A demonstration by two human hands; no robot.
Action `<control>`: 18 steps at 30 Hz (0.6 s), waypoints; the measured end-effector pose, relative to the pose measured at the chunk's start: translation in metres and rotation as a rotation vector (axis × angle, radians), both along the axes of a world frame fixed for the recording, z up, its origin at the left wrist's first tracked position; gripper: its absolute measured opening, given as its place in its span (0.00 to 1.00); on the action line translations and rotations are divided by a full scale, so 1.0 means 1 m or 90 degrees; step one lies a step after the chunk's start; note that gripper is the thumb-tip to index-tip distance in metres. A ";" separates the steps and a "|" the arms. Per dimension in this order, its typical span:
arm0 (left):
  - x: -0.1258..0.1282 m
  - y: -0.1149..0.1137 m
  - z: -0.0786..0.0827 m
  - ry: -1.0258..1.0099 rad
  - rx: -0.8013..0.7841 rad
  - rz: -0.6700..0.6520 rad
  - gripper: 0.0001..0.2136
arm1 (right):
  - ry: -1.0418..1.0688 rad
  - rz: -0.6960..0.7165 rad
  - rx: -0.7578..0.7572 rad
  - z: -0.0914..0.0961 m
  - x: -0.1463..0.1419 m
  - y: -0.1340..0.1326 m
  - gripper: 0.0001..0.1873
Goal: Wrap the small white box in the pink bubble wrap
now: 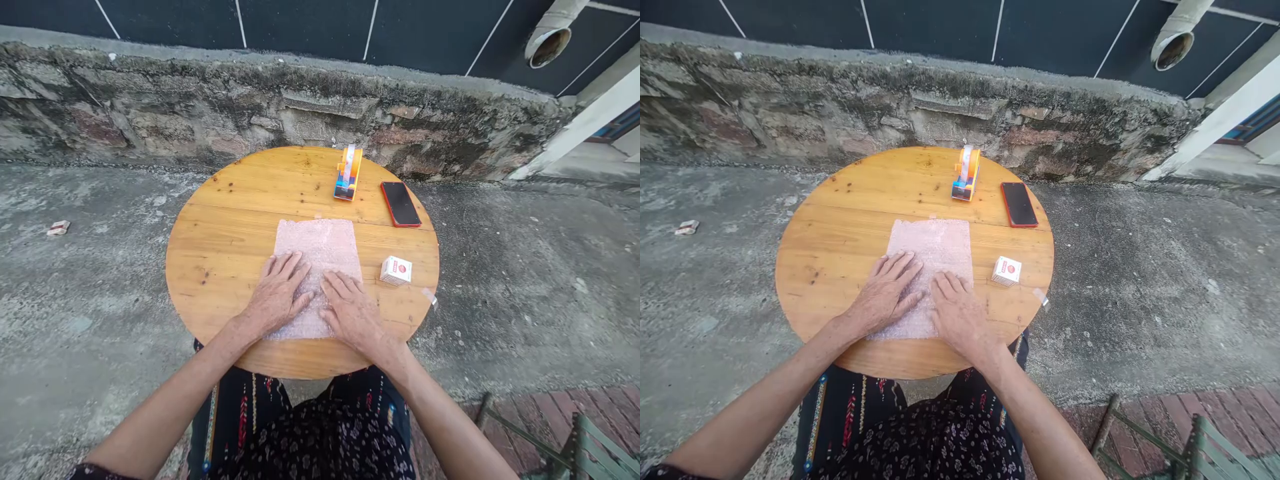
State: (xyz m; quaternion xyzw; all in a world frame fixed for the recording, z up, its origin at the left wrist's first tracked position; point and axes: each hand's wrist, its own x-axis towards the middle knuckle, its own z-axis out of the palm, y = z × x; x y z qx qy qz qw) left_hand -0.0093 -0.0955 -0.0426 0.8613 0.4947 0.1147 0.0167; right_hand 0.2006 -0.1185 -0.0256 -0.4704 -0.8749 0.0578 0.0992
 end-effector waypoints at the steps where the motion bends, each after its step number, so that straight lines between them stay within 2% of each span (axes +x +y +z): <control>1: 0.000 0.001 0.000 -0.001 0.002 -0.002 0.26 | 0.004 0.008 -0.007 -0.001 0.000 -0.002 0.28; 6: -0.005 0.006 0.000 0.006 -0.001 -0.022 0.26 | 0.013 -0.065 -0.008 0.000 0.023 -0.018 0.25; 9: -0.007 0.008 -0.001 -0.018 0.003 -0.031 0.26 | 0.024 -0.078 0.043 0.013 0.047 -0.034 0.20; 11: -0.007 0.006 -0.001 -0.039 0.011 -0.032 0.25 | 0.042 -0.136 0.104 0.027 0.065 -0.039 0.17; 13: -0.009 0.000 0.001 -0.055 0.025 -0.023 0.25 | 0.054 -0.220 0.156 0.039 0.083 -0.037 0.17; 15: -0.011 -0.011 0.003 -0.081 0.039 -0.009 0.24 | 0.053 -0.270 0.162 0.045 0.101 -0.028 0.19; 18: -0.015 -0.035 0.004 -0.140 0.050 0.027 0.24 | 0.058 -0.261 0.101 0.039 0.117 -0.005 0.28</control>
